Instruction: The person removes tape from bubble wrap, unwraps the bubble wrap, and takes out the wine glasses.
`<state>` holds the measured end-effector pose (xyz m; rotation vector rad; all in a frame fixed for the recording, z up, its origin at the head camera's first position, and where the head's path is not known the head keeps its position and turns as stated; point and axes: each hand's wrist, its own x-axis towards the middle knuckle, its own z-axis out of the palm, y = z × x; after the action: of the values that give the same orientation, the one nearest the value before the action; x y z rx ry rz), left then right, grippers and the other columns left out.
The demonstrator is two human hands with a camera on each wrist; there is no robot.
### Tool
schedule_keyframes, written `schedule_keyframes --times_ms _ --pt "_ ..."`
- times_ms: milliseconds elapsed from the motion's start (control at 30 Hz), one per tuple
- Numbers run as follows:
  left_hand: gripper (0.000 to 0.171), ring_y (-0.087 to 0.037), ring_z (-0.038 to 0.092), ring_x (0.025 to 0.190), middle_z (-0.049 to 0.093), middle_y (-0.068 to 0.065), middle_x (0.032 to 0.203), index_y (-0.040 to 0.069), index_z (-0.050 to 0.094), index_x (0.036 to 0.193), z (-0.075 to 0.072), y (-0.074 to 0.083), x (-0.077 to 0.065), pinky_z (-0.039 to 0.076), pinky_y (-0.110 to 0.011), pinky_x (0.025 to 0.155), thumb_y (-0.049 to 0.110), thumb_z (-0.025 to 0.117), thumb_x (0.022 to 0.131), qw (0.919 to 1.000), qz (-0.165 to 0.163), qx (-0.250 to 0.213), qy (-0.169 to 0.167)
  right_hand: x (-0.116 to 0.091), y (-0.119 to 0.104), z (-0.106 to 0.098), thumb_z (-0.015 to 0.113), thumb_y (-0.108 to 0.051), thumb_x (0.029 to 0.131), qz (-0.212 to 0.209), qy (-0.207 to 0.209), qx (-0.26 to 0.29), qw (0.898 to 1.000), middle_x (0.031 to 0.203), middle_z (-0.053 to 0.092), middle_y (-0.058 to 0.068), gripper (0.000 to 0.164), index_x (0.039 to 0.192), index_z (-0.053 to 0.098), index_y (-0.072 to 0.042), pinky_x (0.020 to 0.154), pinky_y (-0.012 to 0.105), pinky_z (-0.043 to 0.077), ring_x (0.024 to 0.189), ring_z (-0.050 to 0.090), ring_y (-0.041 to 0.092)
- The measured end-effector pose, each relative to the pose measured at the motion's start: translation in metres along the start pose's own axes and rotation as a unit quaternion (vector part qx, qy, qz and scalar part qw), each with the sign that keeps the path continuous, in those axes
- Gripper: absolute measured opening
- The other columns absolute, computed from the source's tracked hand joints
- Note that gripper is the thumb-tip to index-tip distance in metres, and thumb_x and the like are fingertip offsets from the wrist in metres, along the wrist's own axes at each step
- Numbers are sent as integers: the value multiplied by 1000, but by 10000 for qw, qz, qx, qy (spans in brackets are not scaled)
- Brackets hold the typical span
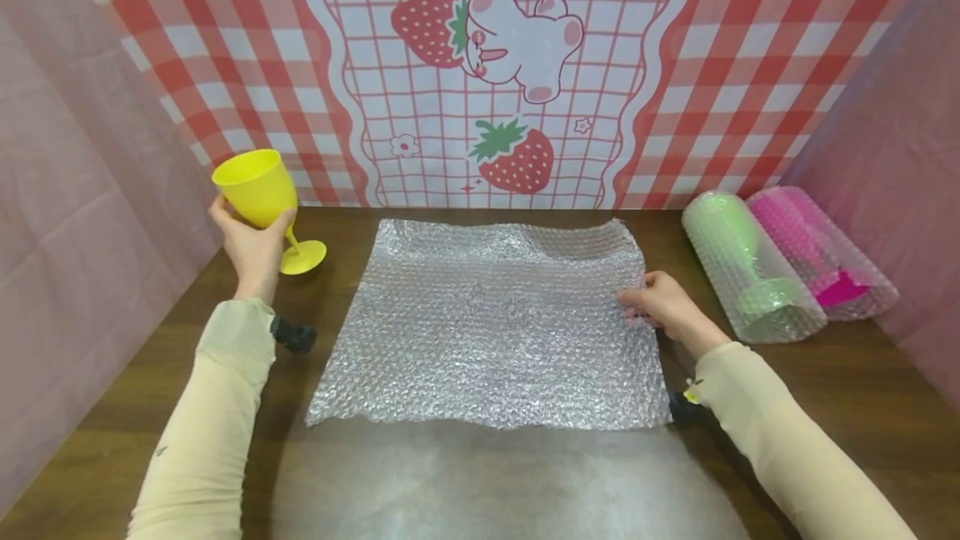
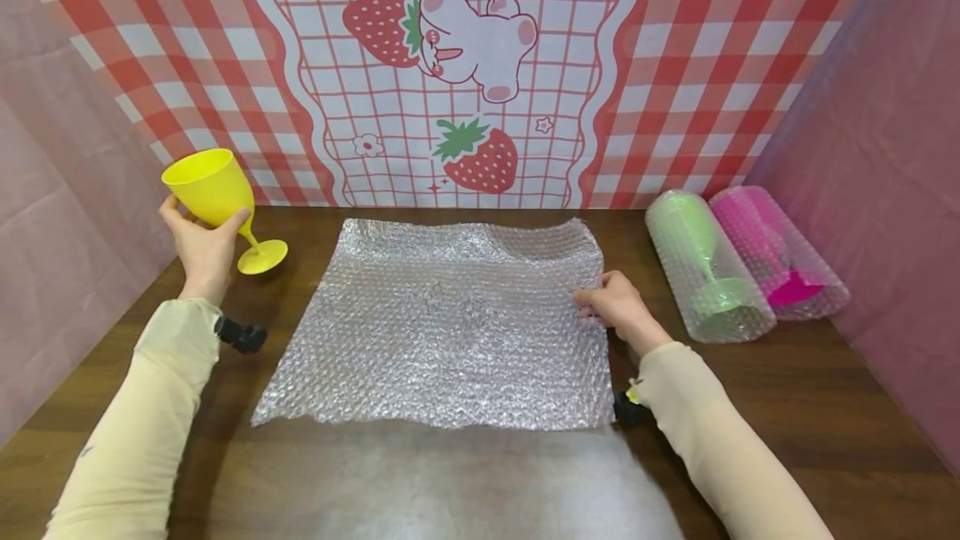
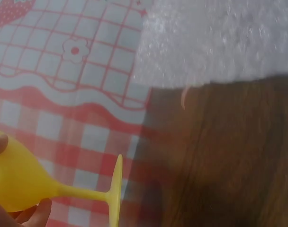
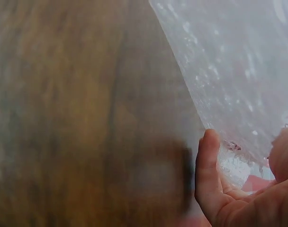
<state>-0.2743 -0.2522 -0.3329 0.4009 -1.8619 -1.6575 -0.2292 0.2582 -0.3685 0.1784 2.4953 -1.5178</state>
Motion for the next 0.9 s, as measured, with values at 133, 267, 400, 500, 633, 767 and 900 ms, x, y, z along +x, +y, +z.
schedule_keyframes --times_ms 133,267,400,500,633,767,900 --pt "80 -11 38 119 36 -4 137 31 19 134 -6 -2 5 34 -25 101 22 73 75 9997 -110 216 5 2 0 0 56 -11 84 -7 46 -64 10000 65 55 -2 44 110 27 11 46 16 47 52 56 0" --pt "81 -11 38 120 35 -4 138 29 18 134 -12 -1 14 32 -23 102 23 73 75 9989 -135 442 -12 3 0 0 56 -9 84 -40 58 -124 9999 67 54 -1 44 110 28 12 48 18 48 53 55 0" --pt "81 -11 36 121 33 -3 139 27 17 134 -17 3 25 29 -20 102 26 72 75 9975 -57 701 -40 4 -1 0 56 -9 84 -79 51 -177 9998 66 54 -2 43 110 28 12 49 19 49 53 55 1" --pt "80 -10 34 122 32 -2 139 24 19 134 -20 4 31 26 -17 102 25 72 75 9963 72 856 4 4 -2 -1 56 -9 84 -94 100 -253 9996 65 55 -3 46 112 28 13 50 19 48 54 55 1" --pt "80 -8 32 122 30 -2 139 22 19 133 -23 1 34 23 -13 102 23 73 74 9954 126 943 127 3 -3 0 56 -9 84 -132 116 -212 9996 65 55 -3 46 112 27 13 50 18 49 54 55 0" --pt "80 -8 31 124 29 -1 139 23 18 133 -29 -5 34 23 -14 103 23 73 74 9950 -15 974 221 3 -3 0 56 -8 84 -127 98 -135 9998 64 55 -4 47 114 26 14 49 18 48 53 54 0" --pt "80 -10 32 126 30 -2 140 23 19 134 -32 -10 34 22 -15 104 23 73 74 9935 -59 1106 271 4 -3 -1 56 -7 85 -102 81 -69 9999 63 55 -5 50 116 24 15 49 18 49 52 55 0"
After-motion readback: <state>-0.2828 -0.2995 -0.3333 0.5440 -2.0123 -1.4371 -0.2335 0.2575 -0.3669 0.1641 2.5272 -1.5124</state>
